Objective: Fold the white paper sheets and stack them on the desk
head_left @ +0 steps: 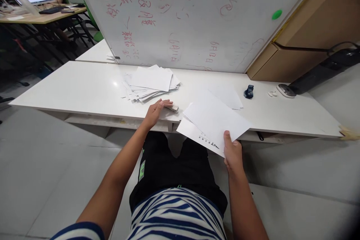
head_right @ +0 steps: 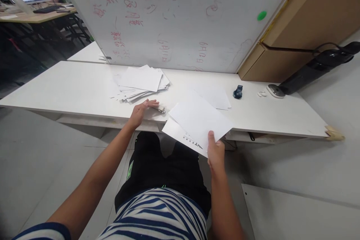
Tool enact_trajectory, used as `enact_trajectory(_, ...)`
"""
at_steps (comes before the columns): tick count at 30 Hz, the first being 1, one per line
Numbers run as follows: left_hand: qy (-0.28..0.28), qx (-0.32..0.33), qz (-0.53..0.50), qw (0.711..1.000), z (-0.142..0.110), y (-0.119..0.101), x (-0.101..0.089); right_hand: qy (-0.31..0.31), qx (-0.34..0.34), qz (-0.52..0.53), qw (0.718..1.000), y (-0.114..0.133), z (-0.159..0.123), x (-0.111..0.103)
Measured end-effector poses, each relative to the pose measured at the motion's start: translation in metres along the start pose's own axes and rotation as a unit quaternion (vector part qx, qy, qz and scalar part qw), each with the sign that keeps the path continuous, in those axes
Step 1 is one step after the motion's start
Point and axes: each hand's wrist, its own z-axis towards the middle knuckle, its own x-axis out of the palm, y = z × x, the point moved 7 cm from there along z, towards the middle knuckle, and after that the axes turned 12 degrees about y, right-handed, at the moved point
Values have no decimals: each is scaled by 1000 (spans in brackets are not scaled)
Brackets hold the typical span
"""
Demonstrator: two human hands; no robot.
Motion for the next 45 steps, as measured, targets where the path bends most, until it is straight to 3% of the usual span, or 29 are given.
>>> enact_trajectory(6, 2, 22, -10, 1000, 0, -1, 1, -88, -80, -49, 992, 25, 9, -12)
enact_trajectory(9, -3, 36, -7, 999, -1, -1, 1, -133, -138, -124, 974, 60, 23, -9)
enact_trajectory(11, -8, 41, -3, 999, -2, 0, 1, -125, -187, -163, 961, 94, 34, 7)
enact_trajectory(14, -14, 39, 8, 999, -3, 2, 0, -30, -306, -180, 934, 158, 44, 66)
enact_trajectory(17, -25, 38, 27, 999, -3, 2, 1, 96, -398, -183, 894, 213, 55, 154)
enact_trajectory(19, -31, 38, 48, 998, -2, 2, 3, 162, -418, -190, 873, 231, 69, 216)
enact_trajectory(21, -35, 38, 74, 996, -1, 2, 5, 210, -387, -215, 872, 230, 89, 273)
enact_trajectory(23, -39, 42, 99, 993, -1, 1, 6, 235, -309, -276, 879, 210, 111, 315)
enact_trajectory(26, -45, 51, 118, 991, -2, -1, 7, 226, -198, -427, 853, 172, 129, 342)
enact_trajectory(28, -46, 56, 125, 990, -3, -2, 7, 187, -203, -489, 828, 162, 131, 339)
enact_trajectory(31, -44, 61, 125, 989, -4, -3, 7, 131, -274, -501, 810, 163, 129, 311)
enact_trajectory(34, -41, 56, 125, 990, -5, -2, 7, 137, -316, -518, 783, 162, 135, 262)
enact_trajectory(36, -43, 53, 131, 989, -5, -2, 7, 161, -331, -553, 747, 156, 142, 220)
enact_trajectory(38, -45, 52, 143, 987, -6, -3, 7, 204, -320, -599, 705, 143, 150, 174)
enact_trajectory(40, -42, 54, 160, 985, -6, -3, 8, 228, -279, -633, 686, 126, 158, 129)
enact_trajectory(43, -35, 56, 186, 980, -4, -3, 10, 220, -212, -660, 686, 104, 166, 80)
enact_trajectory(45, -38, 50, 201, 978, -1, 0, 10, 205, -194, -668, 689, 96, 168, 66)
